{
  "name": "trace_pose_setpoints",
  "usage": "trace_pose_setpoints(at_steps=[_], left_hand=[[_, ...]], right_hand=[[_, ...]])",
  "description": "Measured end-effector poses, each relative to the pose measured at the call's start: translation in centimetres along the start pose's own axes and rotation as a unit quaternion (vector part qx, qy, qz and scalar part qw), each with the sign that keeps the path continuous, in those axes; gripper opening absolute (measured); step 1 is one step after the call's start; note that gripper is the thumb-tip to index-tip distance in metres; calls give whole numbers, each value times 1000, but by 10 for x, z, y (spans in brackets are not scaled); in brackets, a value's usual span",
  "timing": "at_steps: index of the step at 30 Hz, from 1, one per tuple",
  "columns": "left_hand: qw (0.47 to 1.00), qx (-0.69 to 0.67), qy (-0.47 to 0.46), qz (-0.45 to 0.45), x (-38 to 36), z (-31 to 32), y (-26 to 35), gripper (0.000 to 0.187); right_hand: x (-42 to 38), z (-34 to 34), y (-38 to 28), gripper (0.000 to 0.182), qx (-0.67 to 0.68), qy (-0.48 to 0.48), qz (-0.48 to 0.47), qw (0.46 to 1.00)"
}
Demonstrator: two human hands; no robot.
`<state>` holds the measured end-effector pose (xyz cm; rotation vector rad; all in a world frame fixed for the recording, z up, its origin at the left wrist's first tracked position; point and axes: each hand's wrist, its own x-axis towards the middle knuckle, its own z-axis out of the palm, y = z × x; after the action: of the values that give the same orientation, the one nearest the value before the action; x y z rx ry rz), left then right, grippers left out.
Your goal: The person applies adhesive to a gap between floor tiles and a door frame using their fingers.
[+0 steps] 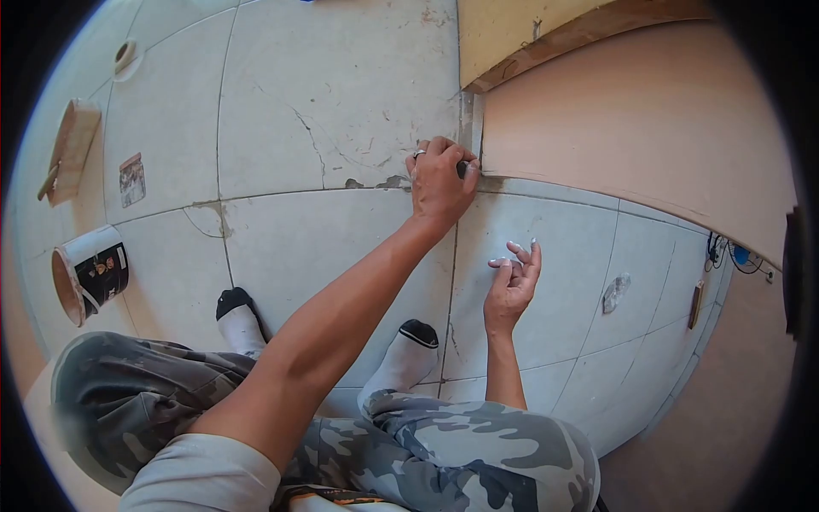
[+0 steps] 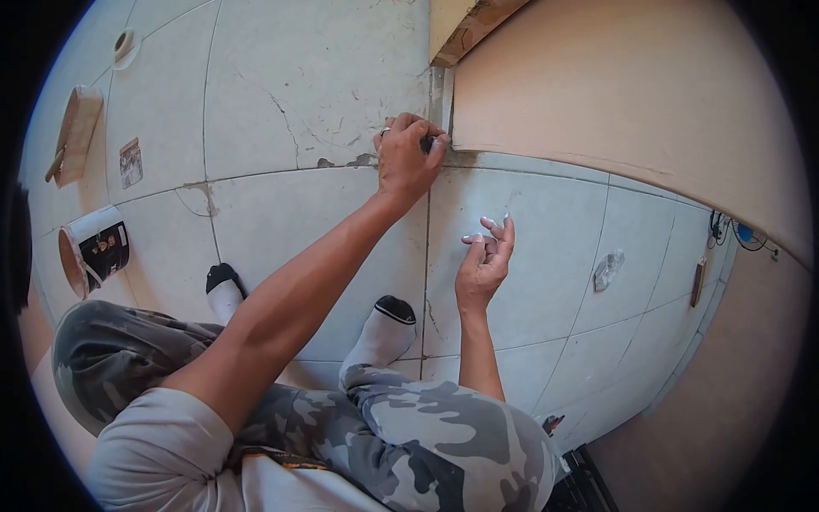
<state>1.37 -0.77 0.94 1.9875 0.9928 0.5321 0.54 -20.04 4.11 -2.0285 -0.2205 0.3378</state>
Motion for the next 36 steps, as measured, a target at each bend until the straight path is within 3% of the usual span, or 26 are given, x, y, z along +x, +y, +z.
trace_pose_setpoints(at_steps=[2,12,20,27,32,36], left_hand=[[1000,-3,-5,-23,0,2,4,11],[1000,-2,3,-15,-3,10,4,10],[996,-17,3,83,-16,8,-9,40],[996,15,2,92,-14,13,-13,37],[996,4,16,86,-13,18,-14,17],[996,6,7,88,-12,20,-18,13]], right_hand=[[2,2,3,54,-35,-18,-66,997],[3,6,-1,54,-16,-13,-39,999],[3,4,1,54,-13,-14,-24,1000],[3,5,4,54,-11,-20,-17,1000],[3,5,7,55,-17,-18,-20,999],[3,6,6,54,-18,-20,-18,999]])
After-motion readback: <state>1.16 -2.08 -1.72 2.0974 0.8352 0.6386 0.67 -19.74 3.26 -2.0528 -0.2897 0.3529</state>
